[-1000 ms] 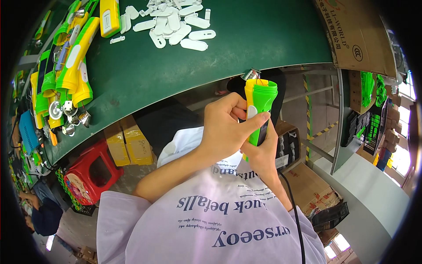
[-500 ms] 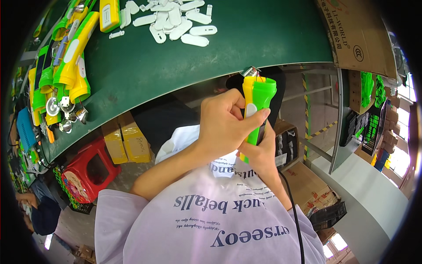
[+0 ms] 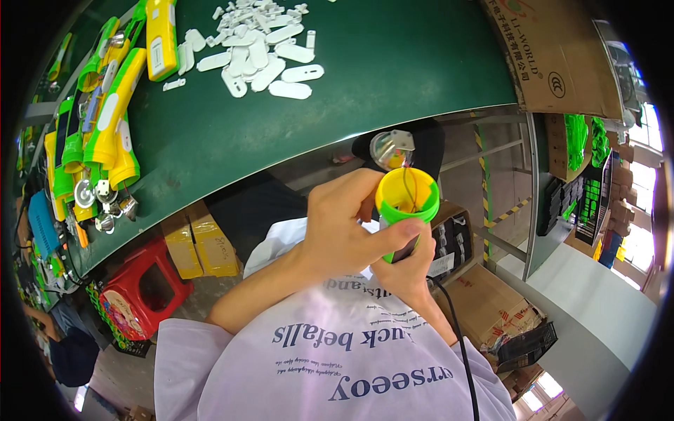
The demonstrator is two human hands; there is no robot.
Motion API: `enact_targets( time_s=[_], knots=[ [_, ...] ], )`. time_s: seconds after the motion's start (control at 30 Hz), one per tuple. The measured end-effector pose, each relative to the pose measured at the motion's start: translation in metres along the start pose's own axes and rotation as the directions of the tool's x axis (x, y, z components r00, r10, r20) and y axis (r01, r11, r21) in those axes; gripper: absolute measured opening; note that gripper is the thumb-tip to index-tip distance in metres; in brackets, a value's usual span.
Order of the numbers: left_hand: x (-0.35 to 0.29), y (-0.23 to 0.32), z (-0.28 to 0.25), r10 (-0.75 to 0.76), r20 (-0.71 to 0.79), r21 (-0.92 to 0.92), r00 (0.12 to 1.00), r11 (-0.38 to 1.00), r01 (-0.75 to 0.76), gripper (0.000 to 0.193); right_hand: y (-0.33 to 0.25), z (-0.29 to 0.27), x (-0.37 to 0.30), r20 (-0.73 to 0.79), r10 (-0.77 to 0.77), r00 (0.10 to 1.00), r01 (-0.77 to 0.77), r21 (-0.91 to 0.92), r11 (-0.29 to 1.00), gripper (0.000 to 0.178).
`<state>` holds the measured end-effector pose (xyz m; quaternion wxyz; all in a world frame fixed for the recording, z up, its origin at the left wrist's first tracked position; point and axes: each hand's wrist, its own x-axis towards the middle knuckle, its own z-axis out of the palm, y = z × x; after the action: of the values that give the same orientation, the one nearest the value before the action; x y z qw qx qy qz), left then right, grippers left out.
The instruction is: The person retrieves switch pieces from a box, installs the switch covers onto flashlight bodies by hand, tests the lights, and places the assembled flashlights onto a conveyor belt.
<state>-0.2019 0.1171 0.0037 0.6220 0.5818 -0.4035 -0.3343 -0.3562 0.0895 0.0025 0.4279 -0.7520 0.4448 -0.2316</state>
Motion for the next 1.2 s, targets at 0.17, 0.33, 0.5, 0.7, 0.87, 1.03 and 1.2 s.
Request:
enact_targets(
  time_s=[0.17, 0.33, 0.5, 0.7, 0.87, 1.03, 1.2],
  knots=[
    [-0.005, 0.008, 0.000, 0.044, -0.015, 0.060, 0.999, 0.997, -0.043, 0.057, 0.002, 0.001, 0.001, 0.019, -0.103, 0.995, 0.103, -0.035, 0.994, 0.046],
    [0.001, 0.004, 0.011, 0.153, -0.050, -0.002, 0.987, 0.988, -0.154, 0.061, 0.008, 0.003, 0.000, -0.004, -0.143, 0.990, 0.143, -0.006, 0.990, 0.045],
    [-0.001, 0.011, 0.005, 0.049, -0.048, 0.080, 0.998, 0.996, -0.045, 0.048, 0.005, 0.007, 0.001, 0.013, -0.097, 0.995, 0.098, -0.031, 0.995, 0.044],
    [0.002, -0.002, 0.017, -0.135, -0.219, -0.022, 0.966, 0.991, 0.134, 0.042, -0.012, -0.001, 0.008, 0.148, 0.080, 0.986, -0.071, -0.062, 0.996, 0.048],
    [0.006, 0.001, 0.025, -0.172, -0.233, 0.027, 0.957, 0.983, 0.183, 0.042, -0.011, 0.016, 0.011, -0.048, 0.054, 0.997, -0.049, 0.091, 0.995, 0.050],
    [0.007, 0.005, 0.010, -0.021, 0.081, 0.267, 0.997, 0.964, -0.002, 0.045, 0.016, 0.009, 0.008, 0.052, 0.212, 0.976, -0.214, 0.423, 0.881, 0.047],
    [0.049, 0.006, -0.062, 0.289, -0.193, 0.557, 0.938, 0.819, -0.137, 0.012, 0.010, -0.011, 0.015, 0.237, 0.323, 0.916, -0.377, 0.780, 0.500, 0.064]
  ],
)
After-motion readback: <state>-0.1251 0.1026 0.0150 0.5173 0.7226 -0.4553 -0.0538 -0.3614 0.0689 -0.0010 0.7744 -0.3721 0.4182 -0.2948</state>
